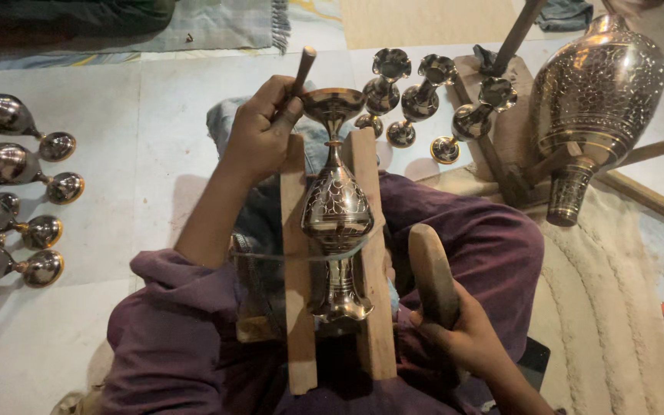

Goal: The person uses a hammer and a chisel to create decorative patterns on a metal object clamped between wooden blocks. They repeatedly strike the chisel to emboss the surface and rotate the object to work on different sections.

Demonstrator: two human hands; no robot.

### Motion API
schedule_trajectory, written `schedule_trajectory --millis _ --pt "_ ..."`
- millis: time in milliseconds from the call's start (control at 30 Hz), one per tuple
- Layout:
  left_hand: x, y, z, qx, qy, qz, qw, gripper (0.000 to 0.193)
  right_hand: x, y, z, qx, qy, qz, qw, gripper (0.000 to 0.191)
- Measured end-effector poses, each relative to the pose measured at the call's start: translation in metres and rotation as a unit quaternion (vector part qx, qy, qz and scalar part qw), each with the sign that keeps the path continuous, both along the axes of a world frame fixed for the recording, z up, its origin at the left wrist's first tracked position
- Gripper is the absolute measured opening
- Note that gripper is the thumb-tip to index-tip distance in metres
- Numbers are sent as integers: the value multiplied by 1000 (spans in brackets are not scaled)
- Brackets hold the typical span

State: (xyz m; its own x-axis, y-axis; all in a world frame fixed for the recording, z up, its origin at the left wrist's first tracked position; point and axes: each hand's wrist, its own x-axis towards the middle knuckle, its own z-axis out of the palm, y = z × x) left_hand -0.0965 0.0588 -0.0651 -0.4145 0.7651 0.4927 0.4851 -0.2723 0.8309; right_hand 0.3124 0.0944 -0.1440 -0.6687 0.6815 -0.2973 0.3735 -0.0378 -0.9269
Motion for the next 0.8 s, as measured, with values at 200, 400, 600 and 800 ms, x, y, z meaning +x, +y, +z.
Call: schedule_trajectory --millis 200,400,600,800 --pt "9 6 19 -14 181 114 977 14 4 -10 28 -34 52 39 997 51" --pt "14 8 56 -79 335 131 930 8 -6 -14 29 -38 55 59 996 57" --pt "29 17 76 -94 444 138 880 12 -11 -8 14 -81 91 72 990 75" --pt "49 -5 85 -6 431 143 891 13 -3 2 7 -37 32 60 997 72"
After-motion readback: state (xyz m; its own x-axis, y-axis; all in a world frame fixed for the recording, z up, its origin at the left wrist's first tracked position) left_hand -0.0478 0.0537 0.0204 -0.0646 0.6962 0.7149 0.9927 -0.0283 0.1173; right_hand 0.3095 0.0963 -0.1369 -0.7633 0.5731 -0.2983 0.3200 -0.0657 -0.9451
